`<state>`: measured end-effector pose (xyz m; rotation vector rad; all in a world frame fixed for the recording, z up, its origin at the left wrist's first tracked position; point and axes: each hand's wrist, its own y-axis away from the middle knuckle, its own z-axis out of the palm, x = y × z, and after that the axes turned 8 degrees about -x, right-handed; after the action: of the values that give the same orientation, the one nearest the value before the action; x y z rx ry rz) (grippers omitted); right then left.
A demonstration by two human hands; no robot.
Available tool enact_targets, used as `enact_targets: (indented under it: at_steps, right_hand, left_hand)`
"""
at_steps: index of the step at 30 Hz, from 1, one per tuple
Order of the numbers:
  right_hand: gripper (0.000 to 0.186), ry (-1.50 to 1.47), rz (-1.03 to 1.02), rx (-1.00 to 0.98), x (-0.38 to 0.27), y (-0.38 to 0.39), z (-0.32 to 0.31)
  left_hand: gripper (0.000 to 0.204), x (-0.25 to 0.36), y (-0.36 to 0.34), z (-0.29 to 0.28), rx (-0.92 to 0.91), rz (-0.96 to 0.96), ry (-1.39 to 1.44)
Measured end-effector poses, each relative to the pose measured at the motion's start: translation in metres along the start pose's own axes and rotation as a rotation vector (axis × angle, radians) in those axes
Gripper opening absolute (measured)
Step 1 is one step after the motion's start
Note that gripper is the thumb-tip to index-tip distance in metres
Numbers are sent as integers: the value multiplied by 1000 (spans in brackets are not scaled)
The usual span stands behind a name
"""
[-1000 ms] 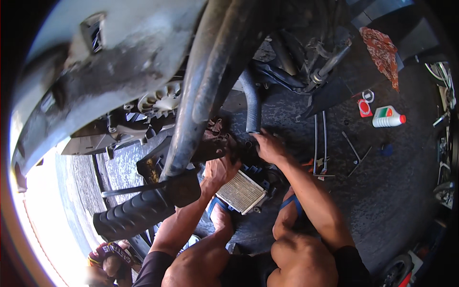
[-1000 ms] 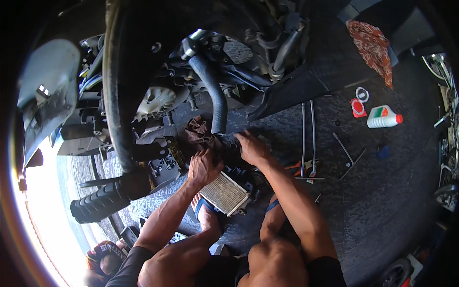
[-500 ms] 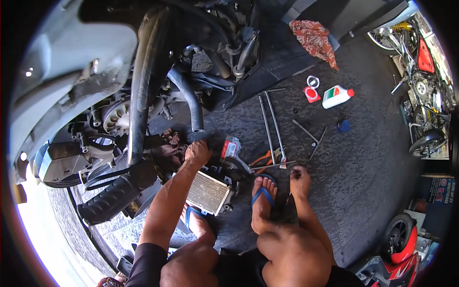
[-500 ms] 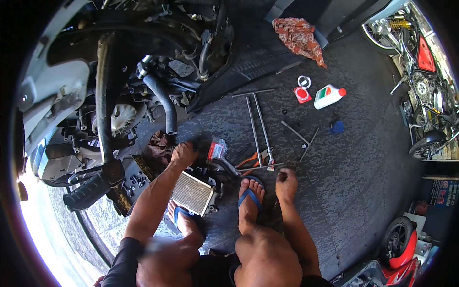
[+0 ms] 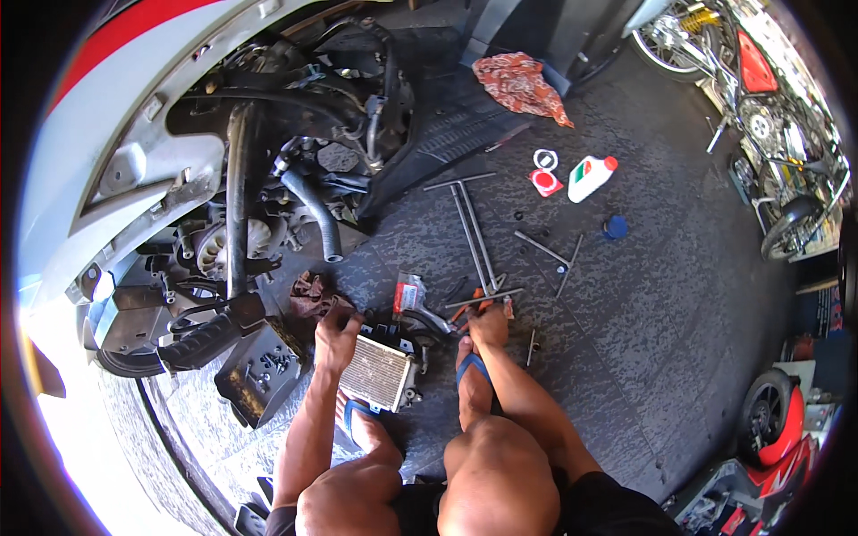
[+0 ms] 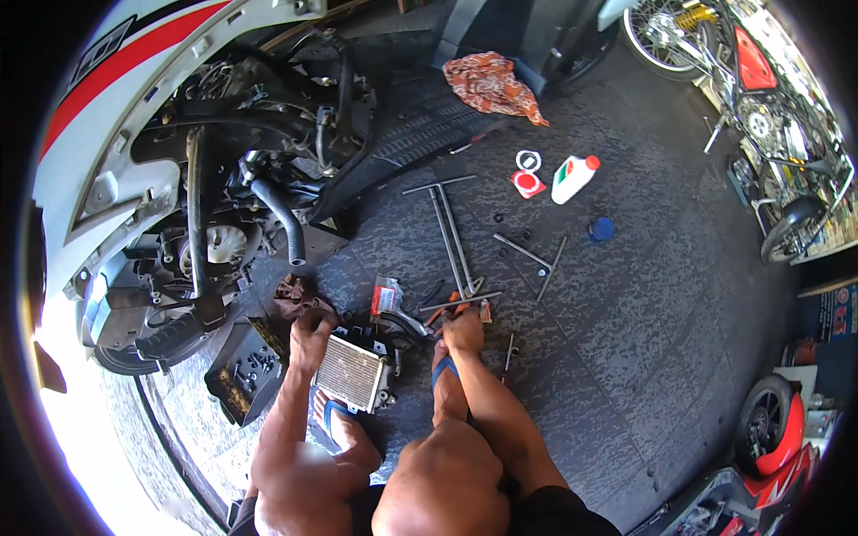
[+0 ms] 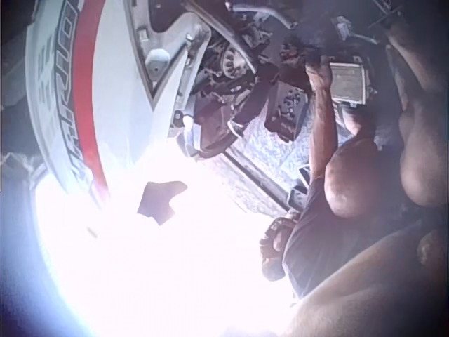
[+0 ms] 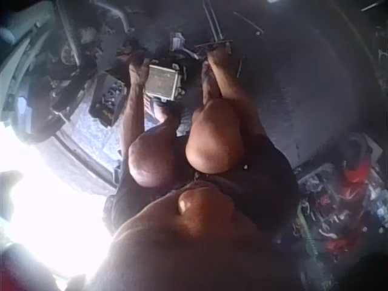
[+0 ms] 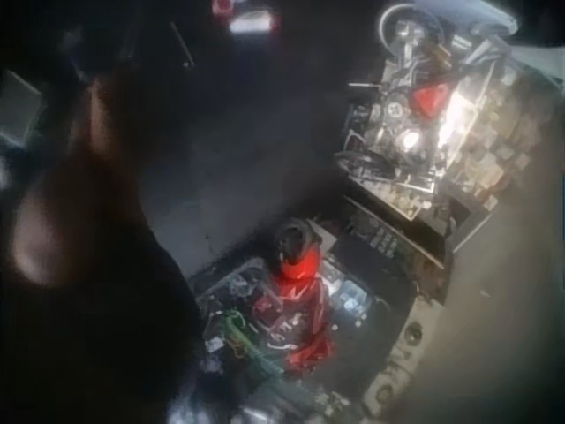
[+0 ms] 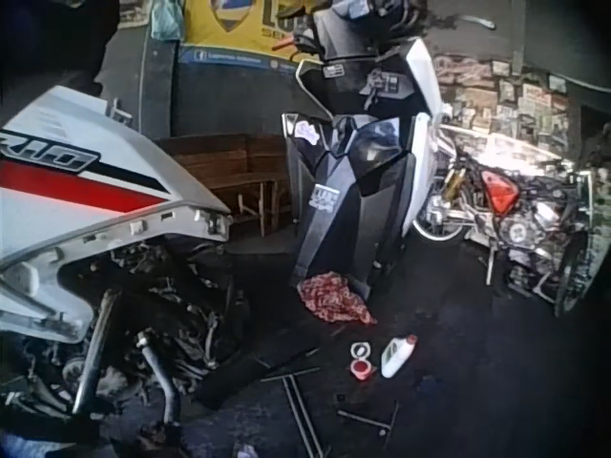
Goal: The person cleans and reinstalls a radiator onto a motorcycle, connecting rubber hoses and securing them with clamps using pliers and a socket wrench.
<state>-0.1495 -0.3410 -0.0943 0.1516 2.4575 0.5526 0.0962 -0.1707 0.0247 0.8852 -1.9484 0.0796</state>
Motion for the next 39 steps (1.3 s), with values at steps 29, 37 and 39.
enact_targets:
  at_steps: [29, 37, 39]
  right_hand:
    - [38, 194, -161, 185, 66, -80, -180]
    - [31, 193, -202, 250, 74, -128, -138]
    - [29, 154, -237, 205, 72, -122, -139]
  left_hand:
    - [35, 83, -8, 79, -872, -196, 157]
    - [54, 107, -23, 221, -694, 23, -580]
    - [57, 122, -28, 249, -638, -63, -571]
